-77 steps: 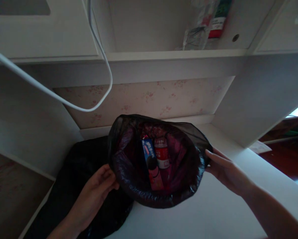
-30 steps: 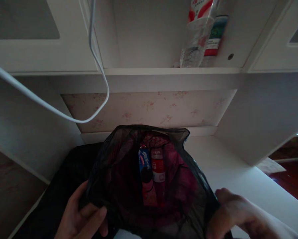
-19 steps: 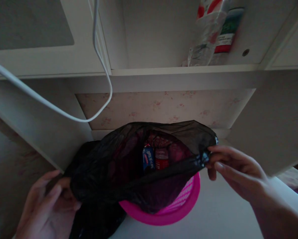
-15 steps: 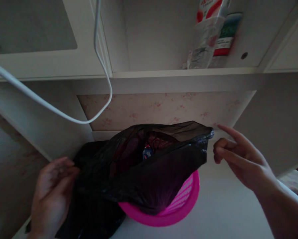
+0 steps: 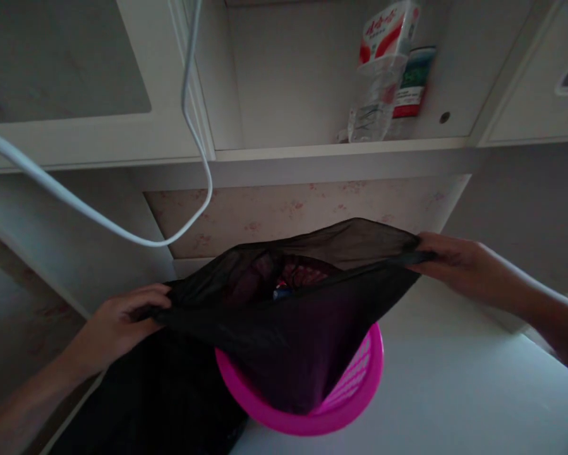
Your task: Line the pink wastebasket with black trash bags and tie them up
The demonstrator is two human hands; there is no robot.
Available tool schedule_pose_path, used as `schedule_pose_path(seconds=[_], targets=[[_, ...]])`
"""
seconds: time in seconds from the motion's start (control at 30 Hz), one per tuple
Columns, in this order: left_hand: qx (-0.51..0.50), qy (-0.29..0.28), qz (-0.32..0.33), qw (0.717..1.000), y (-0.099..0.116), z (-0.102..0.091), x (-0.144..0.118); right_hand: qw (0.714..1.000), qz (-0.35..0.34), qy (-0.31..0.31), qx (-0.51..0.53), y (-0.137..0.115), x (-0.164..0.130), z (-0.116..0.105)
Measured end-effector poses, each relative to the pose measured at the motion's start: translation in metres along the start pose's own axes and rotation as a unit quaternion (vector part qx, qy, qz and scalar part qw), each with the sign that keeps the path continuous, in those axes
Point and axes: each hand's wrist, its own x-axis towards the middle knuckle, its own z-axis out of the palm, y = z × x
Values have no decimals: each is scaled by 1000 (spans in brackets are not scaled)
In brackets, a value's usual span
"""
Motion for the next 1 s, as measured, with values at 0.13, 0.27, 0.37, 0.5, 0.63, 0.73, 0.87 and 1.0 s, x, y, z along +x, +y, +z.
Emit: schedule_pose_path(seconds=[0.13,0.27,0.37,0.5,0.63,0.73,0.87,1.0], targets=[[48,-18,18,999,-6,-24,7,988,71,117,76,7,-18,-19],[-148,96,-34,984,-9,-21,6,926,113,277,231,2,-31,-18],[-273,104,4,956,-10,-3,0,899,66,262,346,1,-39,-5],[-352,18,-10,936,-20,30,-7,911,53,94,399,16,-49,18],[-288,-44,-41,956,-20,57,-5,939,74,-5,335,19,-43,37],[-279,-7,-61,958,-13,63,-3,945,101,35,308,12,-34,42],[-316,60,-47,946,-13,49,-7,918,80,139,364,11,-37,37],[-379,46,35,924,-28,28,-12,901,-9,145,409,24,-52,32]])
